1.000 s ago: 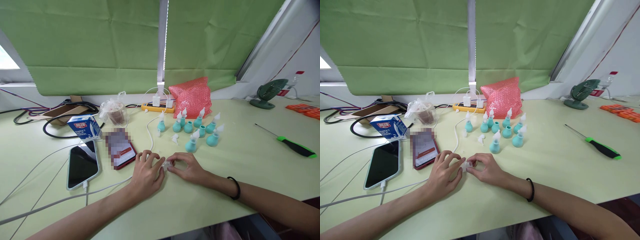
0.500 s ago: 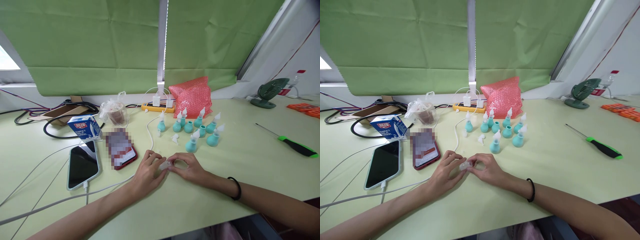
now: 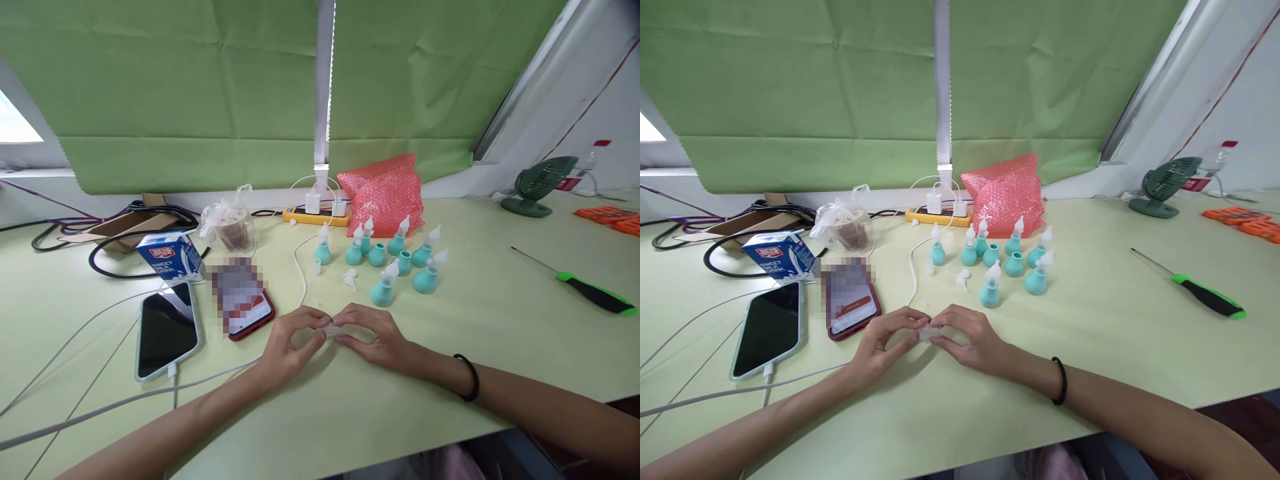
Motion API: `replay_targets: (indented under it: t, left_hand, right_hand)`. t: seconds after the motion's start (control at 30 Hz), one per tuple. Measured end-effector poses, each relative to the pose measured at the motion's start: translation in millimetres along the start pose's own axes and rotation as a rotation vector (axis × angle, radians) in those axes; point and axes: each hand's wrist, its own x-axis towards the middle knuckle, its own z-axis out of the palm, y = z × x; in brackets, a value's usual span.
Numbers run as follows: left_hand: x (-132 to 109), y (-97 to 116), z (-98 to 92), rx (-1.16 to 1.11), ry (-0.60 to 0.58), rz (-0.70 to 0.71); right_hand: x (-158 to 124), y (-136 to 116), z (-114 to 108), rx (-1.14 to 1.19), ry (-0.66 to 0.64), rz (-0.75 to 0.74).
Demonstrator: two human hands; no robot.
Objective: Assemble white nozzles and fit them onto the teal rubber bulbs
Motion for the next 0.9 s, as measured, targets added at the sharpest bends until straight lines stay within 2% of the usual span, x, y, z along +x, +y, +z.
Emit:
replay_targets:
  t: [0.07, 0.13, 0.27, 0.43, 0.67, 0.9]
  left_hand:
    - [-0.1, 0.7, -0.7, -0.170, 0.024, -0.185]
    - [1.1, 0.1, -0.7, -0.312, -0.008, -0.329]
    - [5.6, -1.0, -0.6, -0.484, -0.120, -0.454]
    - [6.8, -0.3, -1.5, -0.554, -0.130, -0.506]
    - [6.5, -1.8, 0.6, -0.561, -0.132, -0.480]
    - [7.6, -0.2, 0.5, -0.428, -0.144, -0.442]
  right_hand:
    - [1.0, 1.2, -0.6, 0.002, 0.028, -0.065]
    - [1.9, 0.8, -1.5, 0.003, 0.046, -0.111]
    - [2.5, -2.6, -3.0, 0.024, 0.068, -0.130]
    - [1.7, -4.0, -2.6, 0.027, 0.062, -0.153]
    - [2.7, -3.5, -2.1, -0.001, 0.097, -0.154]
    - [3.5, -3.9, -1.6, -0.025, 0.078, -0.193]
